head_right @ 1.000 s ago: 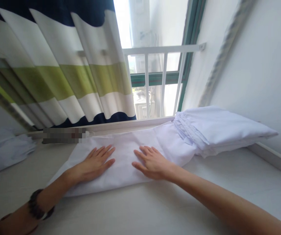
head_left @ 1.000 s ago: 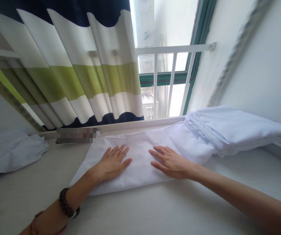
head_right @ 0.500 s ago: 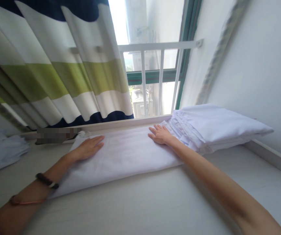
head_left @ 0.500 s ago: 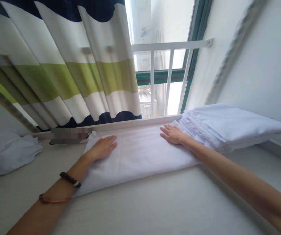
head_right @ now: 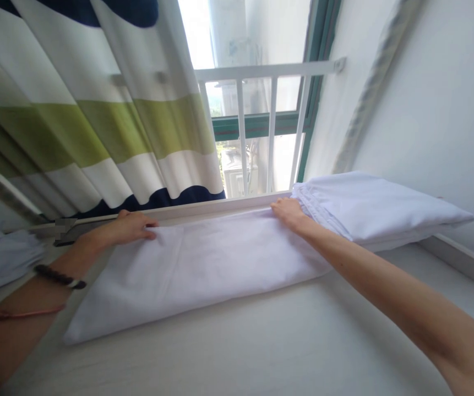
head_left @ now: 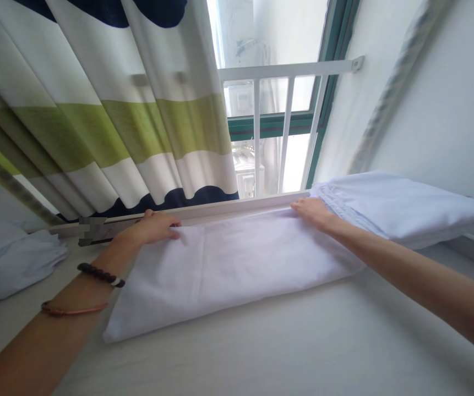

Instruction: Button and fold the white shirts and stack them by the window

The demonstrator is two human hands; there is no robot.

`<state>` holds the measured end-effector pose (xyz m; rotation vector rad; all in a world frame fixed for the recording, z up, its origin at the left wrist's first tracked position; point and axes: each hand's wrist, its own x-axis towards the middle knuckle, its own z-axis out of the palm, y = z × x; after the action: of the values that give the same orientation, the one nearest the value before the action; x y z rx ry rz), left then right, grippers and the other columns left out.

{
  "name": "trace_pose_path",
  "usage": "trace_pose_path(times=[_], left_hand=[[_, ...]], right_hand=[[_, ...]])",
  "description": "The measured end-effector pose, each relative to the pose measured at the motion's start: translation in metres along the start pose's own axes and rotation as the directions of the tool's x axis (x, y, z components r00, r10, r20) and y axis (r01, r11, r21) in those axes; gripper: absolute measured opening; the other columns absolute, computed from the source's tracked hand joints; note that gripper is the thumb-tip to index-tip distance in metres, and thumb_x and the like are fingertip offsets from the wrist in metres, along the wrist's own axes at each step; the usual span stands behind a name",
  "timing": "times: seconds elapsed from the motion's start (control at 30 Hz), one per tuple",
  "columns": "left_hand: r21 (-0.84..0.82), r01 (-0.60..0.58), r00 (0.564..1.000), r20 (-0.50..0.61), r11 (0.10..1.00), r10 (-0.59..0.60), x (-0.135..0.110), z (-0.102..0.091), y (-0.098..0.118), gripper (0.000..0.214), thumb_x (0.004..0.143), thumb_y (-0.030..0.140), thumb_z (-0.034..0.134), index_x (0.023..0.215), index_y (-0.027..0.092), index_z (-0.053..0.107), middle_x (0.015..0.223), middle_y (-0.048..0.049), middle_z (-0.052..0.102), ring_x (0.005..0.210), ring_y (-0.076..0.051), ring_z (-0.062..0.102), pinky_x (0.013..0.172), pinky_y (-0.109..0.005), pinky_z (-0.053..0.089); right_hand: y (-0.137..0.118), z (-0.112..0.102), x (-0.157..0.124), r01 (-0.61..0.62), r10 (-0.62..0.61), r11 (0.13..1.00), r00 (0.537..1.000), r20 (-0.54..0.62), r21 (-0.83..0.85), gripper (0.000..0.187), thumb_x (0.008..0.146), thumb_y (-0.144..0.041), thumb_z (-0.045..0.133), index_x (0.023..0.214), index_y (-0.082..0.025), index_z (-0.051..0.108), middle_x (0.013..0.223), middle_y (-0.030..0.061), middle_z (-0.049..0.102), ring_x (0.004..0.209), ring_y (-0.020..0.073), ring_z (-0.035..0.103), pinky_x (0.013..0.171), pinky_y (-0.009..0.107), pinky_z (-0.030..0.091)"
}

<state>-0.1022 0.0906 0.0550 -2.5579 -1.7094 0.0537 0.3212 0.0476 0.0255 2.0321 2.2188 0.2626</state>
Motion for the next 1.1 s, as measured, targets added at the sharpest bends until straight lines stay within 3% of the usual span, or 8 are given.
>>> trace_pose_path(times=[0.17,0.33,0.43,0.53,0.63,0.8,0.97,1.1], left_hand=[[0.262,0.078,0.997,-0.04,0.962,-0.07,0.0,-0.012,0.018,0.028,0.08,0.021,0.054,0.106,0.02,0.066,0.108,-0.0094,0.067,0.106,-0.032,0.053,0.091,-0.046,0.033],[0.306,0.06,0.987,-0.16,0.95,-0.011,-0.001,0.011,0.057,0.056,0.079,0.0,0.036,0.132,0.015,0.051,0.133,-0.0142,0.052,0.12,-0.031,0.046,0.095,-0.044,0.034],[0.172,-0.063,0.955,-0.277,0.983,0.109,0.008,0.033,0.095,0.05,0.088,0.013,0.034,0.135,0.017,0.048,0.14,-0.0096,0.048,0.13,-0.025,0.04,0.108,-0.042,0.026],[0.017,-0.14,0.978,-0.152,0.99,0.141,0.013,0.056,0.116,0.051,0.096,0.037,0.025,0.144,0.021,0.037,0.15,-0.0049,0.035,0.138,-0.023,0.029,0.114,-0.044,0.017],[-0.023,-0.093,0.994,-0.051,0.995,0.092,0.005,0.071,0.1,0.058,0.096,0.047,0.018,0.147,0.022,0.03,0.152,-0.0046,0.029,0.14,-0.025,0.027,0.113,-0.048,0.019],[0.041,0.001,1.0,0.022,0.999,-0.002,-0.029,0.076,0.059,0.063,0.095,0.049,0.017,0.15,0.018,0.021,0.156,-0.0058,0.017,0.143,-0.023,0.015,0.116,-0.042,0.012],[0.09,0.049,0.998,0.023,0.995,-0.051,-0.069,0.073,0.065,0.064,0.095,0.048,0.021,0.149,0.015,0.022,0.156,-0.008,0.016,0.143,-0.025,0.014,0.116,-0.043,0.012],[0.051,0.094,0.985,0.137,0.994,-0.1,-0.072,0.05,0.082,0.062,0.094,0.044,0.024,0.148,0.013,0.027,0.154,-0.0098,0.024,0.142,-0.027,0.019,0.115,-0.046,0.017]], right_hand=[[0.01,-0.014,0.012,-0.116,0.114,0.993,0.991,-0.065,-0.026,0.033,0.082,0.0,0.042,0.099,-0.006,0.069,0.1,0.0227,0.066,0.104,0.0298,0.059,0.083,0.035,0.042],[-0.021,-0.015,0.009,-0.064,0.064,0.998,0.982,-0.179,0.005,0.042,0.088,-0.005,0.037,0.125,-0.006,0.056,0.126,0.0202,0.057,0.119,0.0267,0.049,0.098,0.035,0.034],[-0.063,-0.005,0.003,0.07,-0.052,0.996,0.966,-0.255,0.061,0.049,0.097,-0.031,0.03,0.142,-0.014,0.038,0.146,0.0111,0.04,0.133,0.022,0.035,0.108,0.032,0.024],[-0.089,0.015,0.0,0.193,-0.149,0.942,0.974,-0.172,0.273,0.056,0.097,-0.051,0.022,0.145,-0.025,0.035,0.152,0.0061,0.031,0.139,0.023,0.026,0.113,0.038,0.014],[-0.078,0.036,0.005,0.083,-0.086,0.921,0.996,-0.01,0.38,0.059,0.095,-0.055,0.018,0.147,-0.029,0.029,0.156,0.0036,0.022,0.142,0.0203,0.019,0.114,0.036,0.011],[-0.03,0.05,0.009,-0.192,0.182,0.911,0.981,0.062,0.366,0.064,0.096,-0.052,0.018,0.148,-0.017,0.026,0.156,0.0117,0.018,0.143,0.0262,0.015,0.114,0.042,0.011],[-0.02,0.048,0.0,-0.319,0.303,0.885,0.948,0.1,0.339,0.07,0.096,-0.05,0.019,0.147,-0.003,0.024,0.154,0.0186,0.021,0.141,0.0293,0.02,0.113,0.041,0.017],[-0.051,0.027,-0.01,-0.238,0.231,0.924,0.971,0.057,0.299,0.066,0.095,-0.043,0.029,0.149,-0.004,0.02,0.157,0.0138,0.006,0.144,0.0254,0.005,0.115,0.038,0.004]])
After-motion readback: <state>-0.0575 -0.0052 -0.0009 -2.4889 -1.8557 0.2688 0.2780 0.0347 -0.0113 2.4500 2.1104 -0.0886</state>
